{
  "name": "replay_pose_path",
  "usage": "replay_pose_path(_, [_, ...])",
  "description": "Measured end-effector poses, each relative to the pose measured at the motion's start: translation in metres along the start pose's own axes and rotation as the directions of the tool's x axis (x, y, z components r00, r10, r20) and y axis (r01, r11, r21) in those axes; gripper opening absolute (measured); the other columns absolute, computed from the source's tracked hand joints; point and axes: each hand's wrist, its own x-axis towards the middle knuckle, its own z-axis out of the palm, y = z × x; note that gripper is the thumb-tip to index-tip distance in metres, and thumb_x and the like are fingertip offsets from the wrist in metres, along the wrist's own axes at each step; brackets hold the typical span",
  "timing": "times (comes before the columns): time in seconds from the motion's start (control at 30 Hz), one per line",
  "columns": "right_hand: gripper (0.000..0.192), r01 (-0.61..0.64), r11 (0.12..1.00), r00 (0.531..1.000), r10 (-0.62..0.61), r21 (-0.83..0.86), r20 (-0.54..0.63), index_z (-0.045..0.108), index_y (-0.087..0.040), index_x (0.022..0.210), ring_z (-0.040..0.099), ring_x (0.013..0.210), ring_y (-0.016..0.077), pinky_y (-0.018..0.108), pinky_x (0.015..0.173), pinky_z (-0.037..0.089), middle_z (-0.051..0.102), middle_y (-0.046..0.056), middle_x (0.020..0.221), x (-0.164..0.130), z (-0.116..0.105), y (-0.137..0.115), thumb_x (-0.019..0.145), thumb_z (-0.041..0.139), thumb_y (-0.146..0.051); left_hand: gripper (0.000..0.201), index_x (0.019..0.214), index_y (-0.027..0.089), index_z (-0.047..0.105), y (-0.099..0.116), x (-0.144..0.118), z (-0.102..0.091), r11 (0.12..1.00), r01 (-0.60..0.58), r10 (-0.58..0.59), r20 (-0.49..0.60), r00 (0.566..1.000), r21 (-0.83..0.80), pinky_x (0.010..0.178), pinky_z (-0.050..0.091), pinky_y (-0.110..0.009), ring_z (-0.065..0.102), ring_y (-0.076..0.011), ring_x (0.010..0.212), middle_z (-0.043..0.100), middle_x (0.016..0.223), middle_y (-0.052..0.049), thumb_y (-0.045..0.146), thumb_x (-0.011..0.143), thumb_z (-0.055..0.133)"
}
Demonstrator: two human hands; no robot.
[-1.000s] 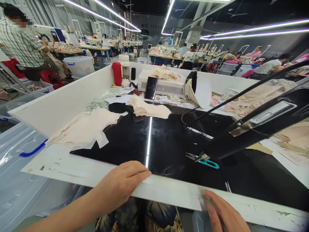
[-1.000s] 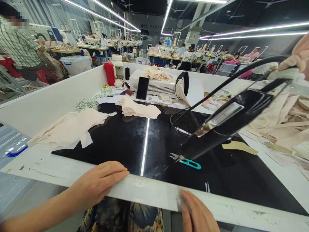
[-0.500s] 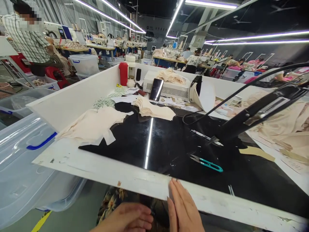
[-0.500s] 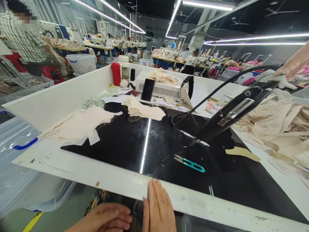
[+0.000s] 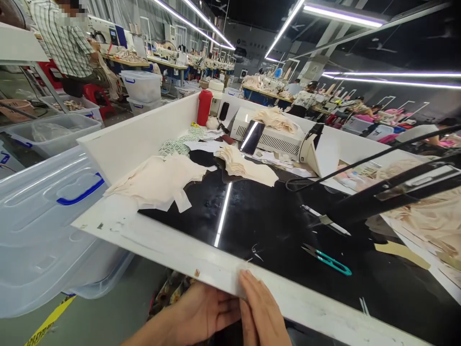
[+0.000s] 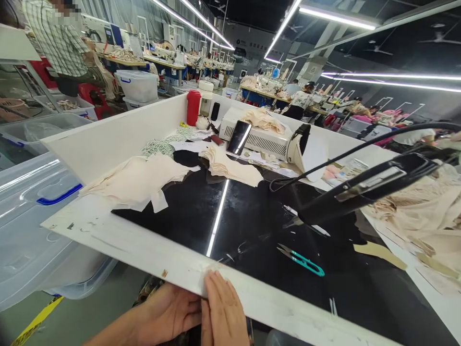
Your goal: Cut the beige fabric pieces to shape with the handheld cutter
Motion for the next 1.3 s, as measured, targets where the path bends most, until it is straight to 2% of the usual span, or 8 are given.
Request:
replay_pose_path(0.13, [0.051,-0.044,0.998,0.999,0.044,-0.036,0.020,0.050,-0.025,0.164,0.077,0.124,0.0316,0.047,0.105,0.066,0.076,0.011,0.142,0.007,-0.006,0.008,0.112,0.048,-0.027,0.035,0.121,0.001,0.073,0.001,0.002,0.001,0.999,0.000,0.003,0.064,0.998,-0.044,0.110,0.052,-0.033,0.074,-0.0247,0.110,0.076,0.119,-0.020,0.029,0.100,0.072])
replay_pose_path(0.33, [0.055,0.029,0.999,0.998,-0.031,0.023,0.059,0.046,-0.025,0.165,0.077,0.124,0.0315,0.048,0.105,0.066,0.076,0.011,0.141,0.011,-0.001,-0.004,0.111,0.050,-0.021,0.023,0.103,0.006,0.074,0.000,0.009,0.000,0.991,0.030,-0.031,-0.008,0.999,-0.130,0.092,0.057,-0.027,0.071,-0.0180,0.083,0.074,0.092,-0.010,0.028,0.102,0.070])
replay_pose_path(0.5, [0.053,0.042,0.998,0.997,-0.044,0.042,0.069,0.049,-0.025,0.163,0.076,0.126,0.0282,0.046,0.109,0.064,0.076,0.010,0.141,0.015,-0.003,-0.003,0.111,0.047,-0.018,0.027,0.109,0.001,0.074,0.003,0.008,0.002,0.991,0.012,-0.013,-0.011,1.000,-0.131,0.090,0.058,-0.029,0.071,-0.0185,0.082,0.075,0.094,-0.012,0.026,0.104,0.066])
replay_pose_path(0.73, [0.045,0.330,0.944,0.923,-0.320,-0.013,0.215,0.061,-0.017,0.152,0.075,0.128,0.0259,0.039,0.104,0.065,0.076,0.008,0.142,0.045,-0.003,0.010,0.108,0.051,-0.018,0.020,0.092,0.009,0.069,0.003,0.012,0.008,0.975,0.076,-0.084,-0.026,0.996,-0.206,0.069,0.055,-0.020,0.063,-0.0115,0.064,0.064,0.076,-0.001,0.025,0.102,0.070])
replay_pose_path(0.93, [0.036,0.158,0.984,0.978,-0.167,0.079,0.129,0.073,-0.025,0.138,0.081,0.114,0.0251,0.037,0.099,0.067,0.082,0.007,0.127,0.023,-0.019,0.012,0.108,0.054,-0.020,0.020,0.090,0.010,0.068,-0.003,0.020,0.013,0.961,0.141,-0.134,0.045,0.990,-0.238,0.067,0.054,-0.019,0.062,-0.0113,0.064,0.063,0.074,-0.002,0.026,0.102,0.071])
replay_pose_path(1.03, [0.040,0.097,0.995,0.988,-0.101,0.038,0.113,0.068,-0.024,0.146,0.079,0.118,0.0263,0.038,0.100,0.067,0.080,0.009,0.133,0.015,-0.026,0.021,0.109,0.053,-0.021,0.031,0.105,0.002,0.073,-0.005,0.020,0.015,0.973,0.121,-0.107,0.079,0.991,-0.194,0.080,0.058,-0.026,0.071,-0.0189,0.080,0.073,0.090,-0.012,0.033,0.104,0.068])
replay_pose_path(1.13, [0.048,0.127,0.991,0.979,-0.119,-0.032,0.168,0.055,-0.018,0.158,0.076,0.125,0.0274,0.040,0.102,0.067,0.074,0.014,0.144,0.016,-0.023,0.028,0.110,0.052,-0.025,0.038,0.114,-0.001,0.073,-0.005,0.019,0.014,0.979,0.101,-0.082,0.114,0.990,-0.174,0.088,0.058,-0.031,0.074,-0.0227,0.088,0.075,0.098,-0.017,0.035,0.103,0.070])
replay_pose_path(1.3, [0.056,0.181,0.983,0.971,-0.178,-0.005,0.162,0.046,-0.022,0.166,0.074,0.130,0.0289,0.042,0.106,0.066,0.073,0.011,0.146,0.015,-0.011,0.011,0.110,0.053,-0.024,0.012,0.100,0.006,0.071,0.002,0.014,0.018,0.931,0.175,-0.173,0.034,0.984,-0.321,0.060,0.052,-0.017,0.066,-0.0102,0.061,0.072,0.080,-0.005,0.017,0.104,0.067])
